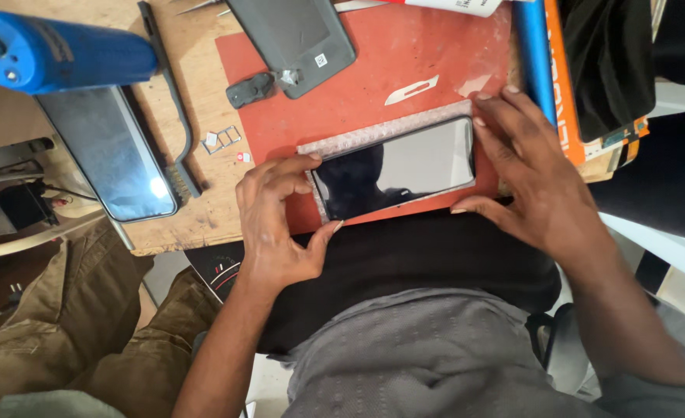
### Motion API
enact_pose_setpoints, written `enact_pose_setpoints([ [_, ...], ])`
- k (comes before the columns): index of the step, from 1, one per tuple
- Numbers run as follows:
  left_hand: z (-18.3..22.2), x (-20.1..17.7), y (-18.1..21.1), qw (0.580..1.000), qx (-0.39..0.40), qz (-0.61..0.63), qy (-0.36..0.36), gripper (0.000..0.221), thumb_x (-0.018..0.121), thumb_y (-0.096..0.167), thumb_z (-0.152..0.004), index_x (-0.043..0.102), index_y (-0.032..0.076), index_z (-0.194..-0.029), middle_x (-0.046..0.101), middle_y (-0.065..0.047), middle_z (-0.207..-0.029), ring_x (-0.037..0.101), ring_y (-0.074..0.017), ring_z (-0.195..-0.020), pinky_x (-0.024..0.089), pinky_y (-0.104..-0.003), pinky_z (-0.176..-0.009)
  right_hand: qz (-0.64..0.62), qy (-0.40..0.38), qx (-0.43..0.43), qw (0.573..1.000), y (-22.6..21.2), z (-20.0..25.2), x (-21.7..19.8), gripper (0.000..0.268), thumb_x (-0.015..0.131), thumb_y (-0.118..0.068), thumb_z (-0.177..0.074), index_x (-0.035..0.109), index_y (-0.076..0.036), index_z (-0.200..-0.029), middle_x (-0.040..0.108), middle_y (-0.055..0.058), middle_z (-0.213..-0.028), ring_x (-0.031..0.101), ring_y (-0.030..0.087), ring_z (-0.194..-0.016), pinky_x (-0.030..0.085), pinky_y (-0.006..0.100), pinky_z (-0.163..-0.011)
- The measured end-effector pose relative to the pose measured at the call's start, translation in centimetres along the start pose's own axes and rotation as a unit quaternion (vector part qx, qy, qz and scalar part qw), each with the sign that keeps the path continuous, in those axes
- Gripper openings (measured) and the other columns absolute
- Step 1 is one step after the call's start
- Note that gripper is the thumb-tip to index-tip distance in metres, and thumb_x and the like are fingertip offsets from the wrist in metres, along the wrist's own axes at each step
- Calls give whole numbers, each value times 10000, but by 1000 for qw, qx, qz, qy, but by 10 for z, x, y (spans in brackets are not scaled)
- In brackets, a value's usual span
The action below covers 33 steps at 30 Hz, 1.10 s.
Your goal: The person cleans a smartphone screen with a yellow cloth, then sprays a liquid onto the cloth and wipes the screen again. They peel the backing from a screen protector and align it over the phone, pressing it down to adhere. Finally, they lift the phone to inspect the applied protector.
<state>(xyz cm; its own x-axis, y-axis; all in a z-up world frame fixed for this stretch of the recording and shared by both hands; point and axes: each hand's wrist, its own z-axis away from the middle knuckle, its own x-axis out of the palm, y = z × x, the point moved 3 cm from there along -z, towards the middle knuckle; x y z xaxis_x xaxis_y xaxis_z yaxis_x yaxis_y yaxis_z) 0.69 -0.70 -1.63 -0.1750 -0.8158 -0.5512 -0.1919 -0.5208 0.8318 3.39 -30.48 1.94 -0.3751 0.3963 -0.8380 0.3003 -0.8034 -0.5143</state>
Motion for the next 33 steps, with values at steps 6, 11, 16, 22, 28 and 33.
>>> enact_pose_setpoints([
  [6,0,-4,3,1000,20,1,4,597,871,142,-714,469,98,-1152,622,-92,-1356,550,-336,-1241,354,-467,-1074,67,-8,27,997,-14,25,20,928,817,-386,-788,433,123,-1463,337,273,-1607,298,459,-1522,345,543,-1225],
  [11,-1,-7,5,1000,21,10,0,599,872,138,-707,470,108,-1151,632,-87,-1371,557,-329,-1253,358,-465,-1071,83,16,15,996,-21,42,27,911,809,-380,-790,429,92,-1470,357,272,-1599,326,477,-1511,342,548,-1234],
  [16,4,-14,2,999,24,33,3,623,881,119,-724,473,108,-1194,622,-77,-1388,538,-336,-1303,359,-474,-1097,50,52,21,997,-24,34,19,870,871,-316,-777,490,24,-1481,477,217,-1531,456,444,-1419,397,524,-1184],
  [22,4,-15,3,999,22,47,9,636,888,99,-686,487,114,-1180,630,-48,-1363,543,-317,-1300,371,-462,-1099,11,64,35,997,-27,5,-10,835,965,-216,-602,595,11,-1316,592,187,-1279,576,379,-1170,509,454,-1003],
  [28,3,-17,4,999,32,39,10,593,882,116,-683,518,107,-1151,632,-42,-1340,550,-317,-1295,378,-462,-1084,37,14,34,999,-30,-21,-22,792,990,-131,-518,605,32,-1189,619,152,-1100,604,320,-992,530,416,-865],
  [33,5,-18,2,999,26,32,0,568,868,133,-692,536,95,-1151,634,-48,-1339,556,-320,-1282,390,-464,-1064,13,-16,80,997,-24,-27,-20,797,985,-97,-526,572,45,-1193,621,173,-1136,628,289,-948,552,385,-800],
])
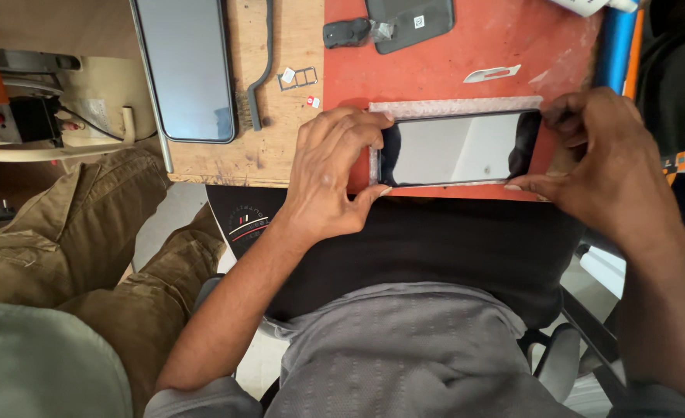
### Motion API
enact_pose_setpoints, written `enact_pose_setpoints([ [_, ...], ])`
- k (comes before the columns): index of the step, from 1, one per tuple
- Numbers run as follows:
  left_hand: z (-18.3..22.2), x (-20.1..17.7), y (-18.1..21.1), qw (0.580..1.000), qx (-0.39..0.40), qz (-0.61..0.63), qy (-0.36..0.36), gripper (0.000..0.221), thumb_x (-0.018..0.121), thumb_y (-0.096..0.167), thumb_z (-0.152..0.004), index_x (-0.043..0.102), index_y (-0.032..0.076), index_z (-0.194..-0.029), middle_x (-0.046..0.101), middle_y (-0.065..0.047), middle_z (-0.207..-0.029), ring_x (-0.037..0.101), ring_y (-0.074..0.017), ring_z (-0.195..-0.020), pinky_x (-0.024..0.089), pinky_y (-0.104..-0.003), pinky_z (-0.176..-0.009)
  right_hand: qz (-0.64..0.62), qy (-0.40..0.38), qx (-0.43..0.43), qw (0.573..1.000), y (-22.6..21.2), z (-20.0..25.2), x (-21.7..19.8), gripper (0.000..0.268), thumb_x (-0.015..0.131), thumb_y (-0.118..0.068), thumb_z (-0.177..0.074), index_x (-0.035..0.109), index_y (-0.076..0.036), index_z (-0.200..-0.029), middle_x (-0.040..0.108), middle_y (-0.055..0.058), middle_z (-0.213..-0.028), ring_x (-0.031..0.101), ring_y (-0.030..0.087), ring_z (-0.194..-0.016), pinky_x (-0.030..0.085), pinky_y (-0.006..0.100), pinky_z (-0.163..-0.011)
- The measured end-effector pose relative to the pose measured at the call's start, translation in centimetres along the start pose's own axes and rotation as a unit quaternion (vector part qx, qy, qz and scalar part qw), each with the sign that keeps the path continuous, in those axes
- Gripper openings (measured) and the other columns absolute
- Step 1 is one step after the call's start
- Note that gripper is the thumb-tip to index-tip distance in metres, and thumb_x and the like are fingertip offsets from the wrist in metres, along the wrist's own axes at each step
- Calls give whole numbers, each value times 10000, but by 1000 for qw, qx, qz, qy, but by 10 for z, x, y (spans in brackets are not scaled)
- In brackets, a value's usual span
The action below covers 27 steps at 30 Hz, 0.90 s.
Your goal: The person cleans a smartphone screen with a yellow cloth, then sprays a liquid onto the cloth and wipes the screen again. They peel the backing from a screen protector and align it over the phone, pressing it down to adhere. Finally, they lift the phone to inspect the applied protector.
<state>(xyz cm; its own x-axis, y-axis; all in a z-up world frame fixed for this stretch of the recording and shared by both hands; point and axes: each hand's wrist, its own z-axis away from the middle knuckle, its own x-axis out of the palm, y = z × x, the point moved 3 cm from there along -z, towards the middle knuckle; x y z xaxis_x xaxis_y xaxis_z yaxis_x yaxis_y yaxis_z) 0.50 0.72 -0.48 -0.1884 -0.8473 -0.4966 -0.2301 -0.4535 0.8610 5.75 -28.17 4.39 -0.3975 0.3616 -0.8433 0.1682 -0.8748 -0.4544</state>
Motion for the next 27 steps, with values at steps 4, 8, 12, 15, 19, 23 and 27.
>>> enact_pose_setpoints([
  [4,-1,0,0,1000,6,-3,4,562,871,152,-711,535,91,-1158,626,-53,-1350,550,-328,-1275,388,-470,-1063,13,-15,17,1000,5,-4,2,806,1001,-89,-510,565,58,-1171,633,175,-1064,630,281,-864,559,378,-757],
  [8,-1,-1,-1,1000,5,-3,1,554,866,153,-715,538,93,-1158,621,-52,-1357,549,-329,-1283,387,-475,-1072,20,-20,10,1000,5,-6,4,801,998,-82,-517,566,60,-1177,650,174,-1081,649,280,-884,563,371,-766],
  [12,-1,-1,-1,1000,3,0,-1,530,875,160,-719,547,106,-1132,620,-45,-1356,550,-320,-1277,387,-472,-1065,7,-16,-7,1000,1,-9,3,780,982,-85,-532,548,65,-1162,648,178,-1111,659,282,-917,565,366,-786],
  [15,-1,-2,-3,1000,-2,-2,-6,526,868,153,-718,560,108,-1142,621,-38,-1369,552,-312,-1289,385,-471,-1073,7,-23,18,1000,-1,-10,3,761,986,-86,-552,559,65,-1164,638,187,-1096,661,288,-909,564,369,-755],
  [19,-1,-1,-5,1000,-1,-4,-11,524,859,176,-728,568,102,-1158,612,-45,-1378,548,-316,-1286,386,-475,-1083,32,-22,-2,999,-7,-12,1,782,986,-90,-525,564,69,-1164,642,195,-1097,663,305,-925,563,380,-782],
  [23,-3,0,-6,1000,-1,-8,-12,505,851,184,-734,571,104,-1147,614,-44,-1379,550,-314,-1291,383,-474,-1082,17,-26,21,999,-7,-15,2,780,983,-84,-518,570,59,-1163,638,198,-1106,667,304,-936,558,378,-778],
  [27,-5,2,-6,1000,1,-11,-11,497,854,187,-731,569,101,-1130,616,-51,-1364,549,-317,-1295,380,-476,-1079,16,-29,22,999,-2,-18,2,773,984,-77,-511,564,59,-1145,639,188,-1086,662,301,-918,556,374,-776],
])
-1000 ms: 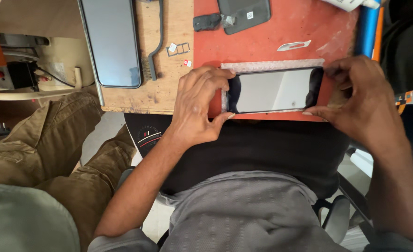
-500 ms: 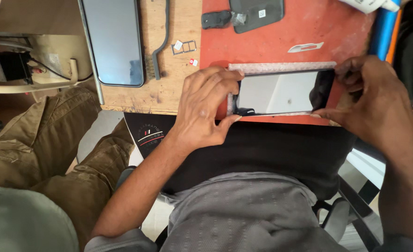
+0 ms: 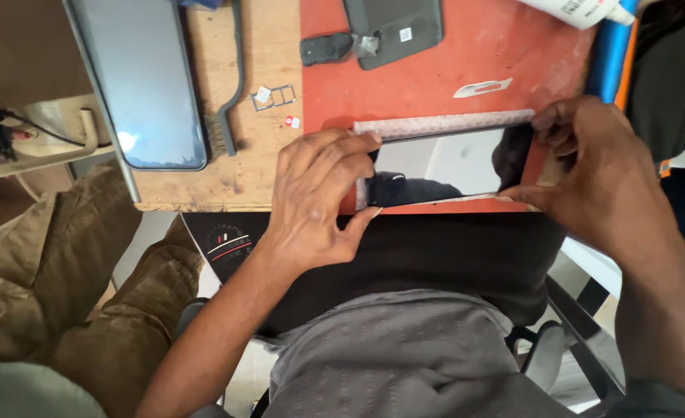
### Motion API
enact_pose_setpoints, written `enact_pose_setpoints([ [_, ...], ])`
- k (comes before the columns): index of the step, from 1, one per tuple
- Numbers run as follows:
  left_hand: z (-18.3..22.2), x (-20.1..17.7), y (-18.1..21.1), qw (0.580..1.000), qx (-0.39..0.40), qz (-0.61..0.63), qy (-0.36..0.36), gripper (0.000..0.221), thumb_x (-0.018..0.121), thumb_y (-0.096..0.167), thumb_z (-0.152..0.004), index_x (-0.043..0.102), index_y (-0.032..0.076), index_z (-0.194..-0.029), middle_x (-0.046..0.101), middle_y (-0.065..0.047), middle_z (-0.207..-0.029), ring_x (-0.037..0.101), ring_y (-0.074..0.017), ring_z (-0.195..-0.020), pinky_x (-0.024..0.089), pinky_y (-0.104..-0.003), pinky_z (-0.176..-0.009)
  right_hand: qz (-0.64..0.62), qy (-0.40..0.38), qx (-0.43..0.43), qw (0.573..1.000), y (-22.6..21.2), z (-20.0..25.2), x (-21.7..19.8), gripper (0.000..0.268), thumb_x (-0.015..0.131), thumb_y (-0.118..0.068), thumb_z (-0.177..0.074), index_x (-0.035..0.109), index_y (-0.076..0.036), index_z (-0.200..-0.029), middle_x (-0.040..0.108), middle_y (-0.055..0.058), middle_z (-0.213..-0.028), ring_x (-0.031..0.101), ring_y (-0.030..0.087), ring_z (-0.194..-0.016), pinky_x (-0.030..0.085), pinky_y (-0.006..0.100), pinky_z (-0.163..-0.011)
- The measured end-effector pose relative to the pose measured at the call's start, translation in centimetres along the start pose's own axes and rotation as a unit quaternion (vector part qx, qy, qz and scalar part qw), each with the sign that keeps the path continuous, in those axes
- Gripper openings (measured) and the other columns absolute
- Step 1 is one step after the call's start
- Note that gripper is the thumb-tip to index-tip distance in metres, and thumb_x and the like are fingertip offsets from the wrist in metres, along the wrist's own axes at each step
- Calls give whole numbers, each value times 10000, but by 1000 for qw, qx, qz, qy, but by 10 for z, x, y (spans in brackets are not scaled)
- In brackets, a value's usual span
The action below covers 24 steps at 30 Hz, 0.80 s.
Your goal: The person cleans a smartphone screen with a yellow cloth, then sprays a liquid onto the cloth and wipes the screen again. They peel the backing from a screen protector and align it over the phone, pressing it down to adhere. Finally, they lift the phone to inspect the applied protector.
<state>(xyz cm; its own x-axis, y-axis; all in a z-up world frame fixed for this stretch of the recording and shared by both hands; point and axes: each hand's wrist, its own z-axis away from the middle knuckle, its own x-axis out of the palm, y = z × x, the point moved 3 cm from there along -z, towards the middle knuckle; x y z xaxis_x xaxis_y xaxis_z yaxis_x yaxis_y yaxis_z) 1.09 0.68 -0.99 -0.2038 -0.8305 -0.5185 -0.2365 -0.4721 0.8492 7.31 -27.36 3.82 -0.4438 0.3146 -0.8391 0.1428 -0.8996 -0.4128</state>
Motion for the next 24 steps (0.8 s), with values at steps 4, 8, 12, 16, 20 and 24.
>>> enact_pose_setpoints([
  [4,-1,1,0,1000,0,-6,-1,497,856,189,-717,572,100,-1115,625,-46,-1360,549,-310,-1285,383,-471,-1074,2,-34,43,998,2,-4,-1,796,996,-91,-499,559,57,-1148,648,171,-1085,655,289,-874,553,372,-751],
  [8,-1,2,0,1000,1,-4,6,497,864,182,-710,570,105,-1103,630,-34,-1356,552,-299,-1288,385,-468,-1077,20,-40,61,997,-1,-3,-5,773,994,-98,-510,588,53,-1150,650,181,-1088,665,298,-887,564,377,-765],
  [12,0,0,-1,1000,-3,-1,2,504,867,168,-700,563,102,-1096,632,-44,-1355,555,-303,-1285,383,-472,-1069,-5,-15,-5,1000,-5,-2,-9,751,953,-69,-546,575,80,-1178,660,190,-1121,684,313,-972,564,384,-807],
  [16,0,0,-4,1000,-8,13,2,501,873,169,-710,555,106,-1092,636,-35,-1350,564,-296,-1274,386,-466,-1063,46,-9,5,999,-2,2,-8,768,985,-102,-521,589,74,-1156,642,196,-1074,691,315,-961,571,392,-819],
  [20,0,0,-4,1000,-9,20,4,513,876,162,-704,546,105,-1094,635,-38,-1355,564,-297,-1272,387,-466,-1059,59,-5,3,998,0,6,-7,755,987,-101,-521,598,66,-1146,625,196,-1079,688,317,-953,577,391,-828],
  [24,1,0,-3,1000,-15,21,4,524,876,152,-686,544,110,-1089,637,-35,-1347,567,-299,-1276,389,-464,-1061,63,-12,19,998,0,6,-6,787,994,-100,-483,596,73,-1140,618,207,-1083,687,322,-946,579,391,-806],
])
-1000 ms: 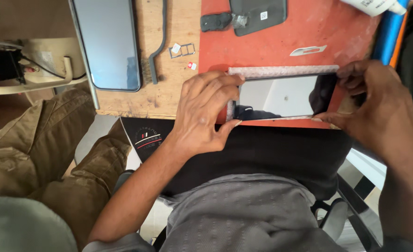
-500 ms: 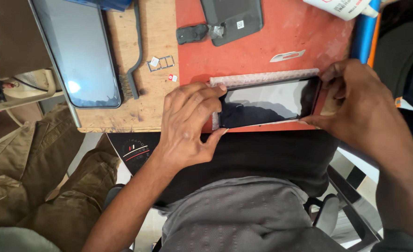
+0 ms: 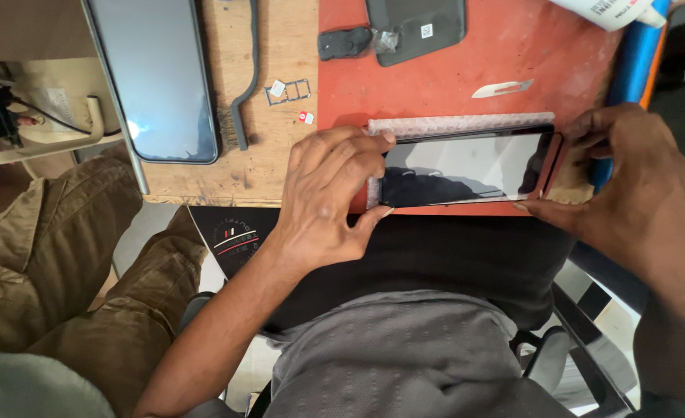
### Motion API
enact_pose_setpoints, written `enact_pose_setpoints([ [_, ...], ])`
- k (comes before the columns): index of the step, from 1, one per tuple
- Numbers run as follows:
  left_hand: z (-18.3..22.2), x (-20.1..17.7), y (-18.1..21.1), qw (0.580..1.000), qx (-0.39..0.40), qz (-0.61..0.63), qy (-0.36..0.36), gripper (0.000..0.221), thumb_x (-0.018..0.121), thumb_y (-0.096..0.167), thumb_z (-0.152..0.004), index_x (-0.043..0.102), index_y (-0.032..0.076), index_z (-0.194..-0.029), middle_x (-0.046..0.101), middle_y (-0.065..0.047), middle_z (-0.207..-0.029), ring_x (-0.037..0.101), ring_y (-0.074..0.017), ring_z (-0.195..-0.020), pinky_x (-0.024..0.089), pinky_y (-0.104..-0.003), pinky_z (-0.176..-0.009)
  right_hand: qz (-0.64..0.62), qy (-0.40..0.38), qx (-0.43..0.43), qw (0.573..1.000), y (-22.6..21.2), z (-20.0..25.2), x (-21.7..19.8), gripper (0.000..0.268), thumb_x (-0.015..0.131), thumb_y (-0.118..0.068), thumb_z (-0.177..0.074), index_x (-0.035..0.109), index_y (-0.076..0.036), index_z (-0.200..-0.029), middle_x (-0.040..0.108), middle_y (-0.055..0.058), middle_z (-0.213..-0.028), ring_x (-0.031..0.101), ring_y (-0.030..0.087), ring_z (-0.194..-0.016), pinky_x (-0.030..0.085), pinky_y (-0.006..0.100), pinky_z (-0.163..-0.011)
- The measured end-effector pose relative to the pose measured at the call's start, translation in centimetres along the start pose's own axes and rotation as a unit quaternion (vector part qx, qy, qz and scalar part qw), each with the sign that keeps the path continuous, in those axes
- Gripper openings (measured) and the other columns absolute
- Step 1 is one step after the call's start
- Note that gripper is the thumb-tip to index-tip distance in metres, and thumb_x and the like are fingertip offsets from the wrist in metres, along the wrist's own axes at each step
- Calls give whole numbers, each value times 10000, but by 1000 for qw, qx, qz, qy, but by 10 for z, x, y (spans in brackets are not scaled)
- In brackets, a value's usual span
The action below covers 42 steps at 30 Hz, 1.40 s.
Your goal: The person cleans a smartphone screen with a yellow cloth, then sprays a liquid onto the cloth and wipes the screen again. They peel the backing from a screen protector and align it over the phone, pressing it down to adhere. Finally, they lift the phone to inspect the applied protector.
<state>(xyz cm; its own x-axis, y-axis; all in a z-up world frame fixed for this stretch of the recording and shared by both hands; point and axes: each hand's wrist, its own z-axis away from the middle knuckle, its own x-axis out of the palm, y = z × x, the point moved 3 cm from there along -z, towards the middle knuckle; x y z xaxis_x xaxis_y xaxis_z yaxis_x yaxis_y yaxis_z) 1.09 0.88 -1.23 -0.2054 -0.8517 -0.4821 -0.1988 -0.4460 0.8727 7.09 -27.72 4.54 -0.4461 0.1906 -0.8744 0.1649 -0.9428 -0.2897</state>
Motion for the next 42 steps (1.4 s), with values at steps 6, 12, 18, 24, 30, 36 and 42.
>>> enact_pose_setpoints([
  [6,1,0,0,1000,-1,-3,-2,524,874,150,-688,553,102,-1100,630,-39,-1359,559,-303,-1282,382,-470,-1061,-3,19,-46,999,-3,0,-1,784,990,-101,-503,589,76,-1153,630,200,-1110,693,322,-986,583,396,-815],
  [12,1,0,1,1000,3,-4,1,521,874,156,-678,556,107,-1087,633,-37,-1346,560,-301,-1277,385,-470,-1061,9,14,-33,999,-2,-1,0,791,1001,-135,-472,597,71,-1120,630,205,-1085,691,317,-942,589,392,-790],
  [18,0,0,1,1000,-1,-1,-2,512,870,149,-675,555,97,-1076,641,-40,-1329,564,-301,-1264,385,-466,-1053,7,27,-45,999,-3,-1,1,773,1000,-126,-500,578,68,-1118,632,199,-1084,691,308,-931,587,392,-790],
  [24,-1,0,1,1000,0,-6,1,505,869,152,-683,561,95,-1077,640,-34,-1328,571,-299,-1263,387,-463,-1055,-22,29,-63,997,1,-3,3,790,992,-105,-502,563,67,-1142,633,189,-1117,671,292,-923,571,381,-796],
  [30,0,1,0,1000,0,-12,-2,500,870,161,-688,566,91,-1078,639,-34,-1336,570,-297,-1262,385,-461,-1052,-35,17,-63,997,5,-4,5,781,988,-82,-492,569,47,-1139,632,184,-1090,657,276,-903,560,372,-801],
  [36,1,3,-1,1000,8,-17,5,516,875,174,-701,570,84,-1107,632,-36,-1346,559,-302,-1272,381,-465,-1062,-42,14,-67,997,8,-5,7,791,993,-89,-479,558,64,-1122,641,182,-1075,643,273,-852,551,372,-763],
  [42,0,4,-1,1000,7,-15,3,531,881,169,-686,563,88,-1103,638,-37,-1346,560,-299,-1279,381,-465,-1059,-30,34,-115,992,8,-5,6,782,999,-112,-485,565,42,-1118,637,167,-1042,628,307,-875,535,397,-787],
])
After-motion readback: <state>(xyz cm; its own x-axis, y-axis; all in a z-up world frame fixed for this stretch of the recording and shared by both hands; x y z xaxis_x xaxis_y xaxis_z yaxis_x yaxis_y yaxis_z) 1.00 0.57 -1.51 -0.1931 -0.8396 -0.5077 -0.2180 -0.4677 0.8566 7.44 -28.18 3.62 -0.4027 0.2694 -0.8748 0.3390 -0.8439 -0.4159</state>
